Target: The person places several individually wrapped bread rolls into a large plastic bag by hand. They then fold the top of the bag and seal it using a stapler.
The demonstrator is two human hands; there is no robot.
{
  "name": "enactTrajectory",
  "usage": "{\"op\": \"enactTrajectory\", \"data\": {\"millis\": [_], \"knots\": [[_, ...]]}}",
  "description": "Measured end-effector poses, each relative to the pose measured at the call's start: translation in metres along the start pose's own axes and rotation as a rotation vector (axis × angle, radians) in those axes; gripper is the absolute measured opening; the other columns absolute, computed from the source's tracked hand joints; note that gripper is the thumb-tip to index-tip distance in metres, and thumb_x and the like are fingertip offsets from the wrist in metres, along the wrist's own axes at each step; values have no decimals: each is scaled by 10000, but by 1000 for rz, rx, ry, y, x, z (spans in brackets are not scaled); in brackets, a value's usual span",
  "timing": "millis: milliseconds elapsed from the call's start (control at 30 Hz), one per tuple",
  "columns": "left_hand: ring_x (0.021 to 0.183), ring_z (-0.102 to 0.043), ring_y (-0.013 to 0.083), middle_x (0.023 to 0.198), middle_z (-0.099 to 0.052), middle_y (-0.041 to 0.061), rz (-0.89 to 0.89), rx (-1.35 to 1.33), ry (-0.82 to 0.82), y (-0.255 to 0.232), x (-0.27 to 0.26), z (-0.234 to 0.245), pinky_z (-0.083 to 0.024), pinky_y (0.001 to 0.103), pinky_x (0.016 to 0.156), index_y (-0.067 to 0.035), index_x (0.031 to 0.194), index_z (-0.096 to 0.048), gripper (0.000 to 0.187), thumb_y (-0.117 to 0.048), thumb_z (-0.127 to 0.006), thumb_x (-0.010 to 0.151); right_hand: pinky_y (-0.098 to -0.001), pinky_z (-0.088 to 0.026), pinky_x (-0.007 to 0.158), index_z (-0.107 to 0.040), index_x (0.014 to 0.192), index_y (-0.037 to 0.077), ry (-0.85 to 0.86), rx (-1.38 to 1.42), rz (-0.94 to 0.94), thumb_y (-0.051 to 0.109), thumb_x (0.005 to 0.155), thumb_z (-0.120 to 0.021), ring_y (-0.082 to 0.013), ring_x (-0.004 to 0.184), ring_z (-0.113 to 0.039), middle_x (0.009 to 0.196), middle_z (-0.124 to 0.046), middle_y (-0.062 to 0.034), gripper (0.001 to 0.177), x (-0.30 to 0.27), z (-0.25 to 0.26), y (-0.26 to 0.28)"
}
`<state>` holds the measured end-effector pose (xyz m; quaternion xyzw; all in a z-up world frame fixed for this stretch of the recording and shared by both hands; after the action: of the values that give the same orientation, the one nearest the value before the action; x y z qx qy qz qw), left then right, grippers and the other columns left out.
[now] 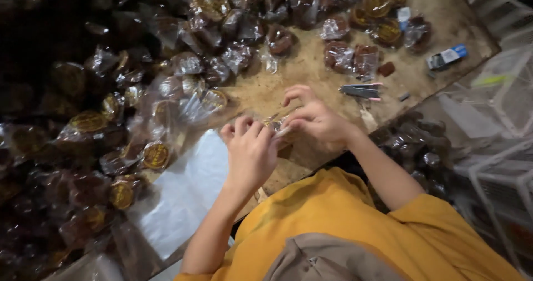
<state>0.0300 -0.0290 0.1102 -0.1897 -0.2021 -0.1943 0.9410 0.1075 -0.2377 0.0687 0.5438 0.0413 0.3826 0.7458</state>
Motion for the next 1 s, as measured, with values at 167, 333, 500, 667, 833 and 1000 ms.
{"op": "enactTrajectory", "data": {"millis": [167, 333, 500, 667, 833, 1000], "knots": [[967, -566, 284, 773, -587, 11, 55, -59, -104, 5, -2, -12, -319, 473, 885, -151, 813, -632, 198, -225, -814, 794, -461, -393, 1048, -771, 1100, 170, -240, -798, -138, 488, 946, -700, -296, 1222, -536, 1163, -619, -73, 360, -103, 74, -128], [929, -579, 299, 735, -601, 30, 90, -97, -114, -5, -4, -14, -334, 497, 861, -127, 817, -666, 211, -217, -841, 739, -435, -388, 977, -664, 1117, 186, -137, -1489, -156, 633, 1043, -472, -242, 1210, -527, 1183, -585, -20, 492, -140, 80, -170], [899, -572, 304, 726, -549, 41, 53, -105, -231, -12, -1, -19, -335, 489, 841, -127, 728, -598, 187, -185, -769, 775, -380, -533, 504, -429, 1198, 91, -1049, 277, -114, 740, 991, -265, -279, 602, -596, 838, -481, -74, 700, -52, 29, -58], [862, -566, 296, 724, -511, 42, 26, -121, -321, -25, 1, -18, -326, 481, 827, -122, 725, -597, 122, -147, -671, 818, -515, -564, 660, -451, 809, 56, -858, 152, 313, 475, 997, -588, -365, 597, -675, 733, -539, -148, 479, -4, -48, 17], [889, -561, 282, 754, -516, 33, 40, -148, -368, -26, -5, -22, -320, 473, 841, -133, 773, -637, 45, -158, -642, 810, -650, -486, 1005, -542, 708, 28, -678, -163, 445, 277, 995, -601, -308, 599, -722, 664, -664, -124, 384, 5, -55, 7], [914, -570, 287, 848, -581, 13, 117, -110, -410, -33, -17, -12, -357, 456, 829, -166, 953, -711, 147, -298, -692, 891, -417, -464, 938, -477, 635, 82, -776, -52, 312, 277, 1033, -570, -205, 387, -568, 493, -526, -43, 453, 14, -53, 12]]}}
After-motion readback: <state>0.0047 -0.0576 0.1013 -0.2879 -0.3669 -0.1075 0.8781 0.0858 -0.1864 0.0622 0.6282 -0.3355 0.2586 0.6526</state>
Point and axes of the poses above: each hand's wrist, its own x-axis towards the middle knuckle, its own z-axis out of the back of the hand, y = z × x, the point moved 1 cm from there along x, towards the middle knuckle
